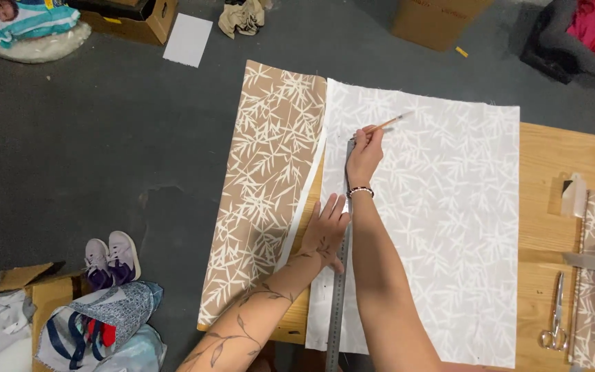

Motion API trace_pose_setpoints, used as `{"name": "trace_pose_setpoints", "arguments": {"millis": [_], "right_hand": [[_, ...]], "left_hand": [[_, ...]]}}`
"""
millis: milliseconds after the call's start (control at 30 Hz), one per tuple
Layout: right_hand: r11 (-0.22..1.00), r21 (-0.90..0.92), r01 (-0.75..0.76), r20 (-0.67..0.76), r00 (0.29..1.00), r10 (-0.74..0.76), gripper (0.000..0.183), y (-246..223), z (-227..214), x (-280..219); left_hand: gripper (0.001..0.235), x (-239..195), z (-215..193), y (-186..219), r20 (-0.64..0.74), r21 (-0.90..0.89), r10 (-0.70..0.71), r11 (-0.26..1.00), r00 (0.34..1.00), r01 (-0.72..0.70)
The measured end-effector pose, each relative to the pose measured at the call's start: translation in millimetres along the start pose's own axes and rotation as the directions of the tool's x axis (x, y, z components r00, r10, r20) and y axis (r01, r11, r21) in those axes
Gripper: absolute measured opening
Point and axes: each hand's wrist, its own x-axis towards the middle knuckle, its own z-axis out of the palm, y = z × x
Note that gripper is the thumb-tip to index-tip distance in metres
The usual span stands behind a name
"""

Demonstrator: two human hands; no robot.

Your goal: The person cuts a piece of patterned fabric using scissors, then folds the fabric on the table. They use a ruler and pencil to measure and mark lines on the fabric.

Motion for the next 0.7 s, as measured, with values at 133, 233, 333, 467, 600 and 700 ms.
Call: {"name": "trace_pose_setpoints", "arguments": {"millis": [133,233,333,467,600,700], "right_hand": [[1.000,0.017,0.002,0.009,1.000,-0.002,0.012,-2.0,0.9,-1.2],[1.000,0.015,0.006,-0.003,1.000,-0.006,0.012,0.3,1.0,-0.4],[1.000,-0.005,0.030,0.006,1.000,-0.030,0.010,-0.5,2.1,0.2],[0.998,0.028,0.061,-0.052,0.997,-0.059,0.009,-8.5,-4.4,-5.5],[0.970,0.231,0.073,-0.391,0.920,0.024,0.009,-20.4,-45.3,-42.1],[0.894,0.446,0.036,-0.344,0.929,0.134,0.016,-51.2,-105.2,-123.3]], "left_hand": [[0.123,3.5,7.1,-1.5,-0.001,0.011,0.005,1.000,1.000,-0.005],[0.121,2.6,3.6,-1.0,0.014,-0.012,0.006,1.000,1.000,-0.006],[0.120,2.1,0.7,-1.7,0.014,-0.008,0.006,1.000,1.000,-0.006],[0.122,0.7,-7.1,-2.2,0.039,-0.052,-0.002,0.999,0.999,0.004],[0.131,-0.1,-6.0,-4.8,0.066,-0.152,0.016,0.988,0.998,-0.006],[0.128,-2.5,-16.5,-5.6,0.108,-0.149,0.012,0.989,0.994,0.005]]}}
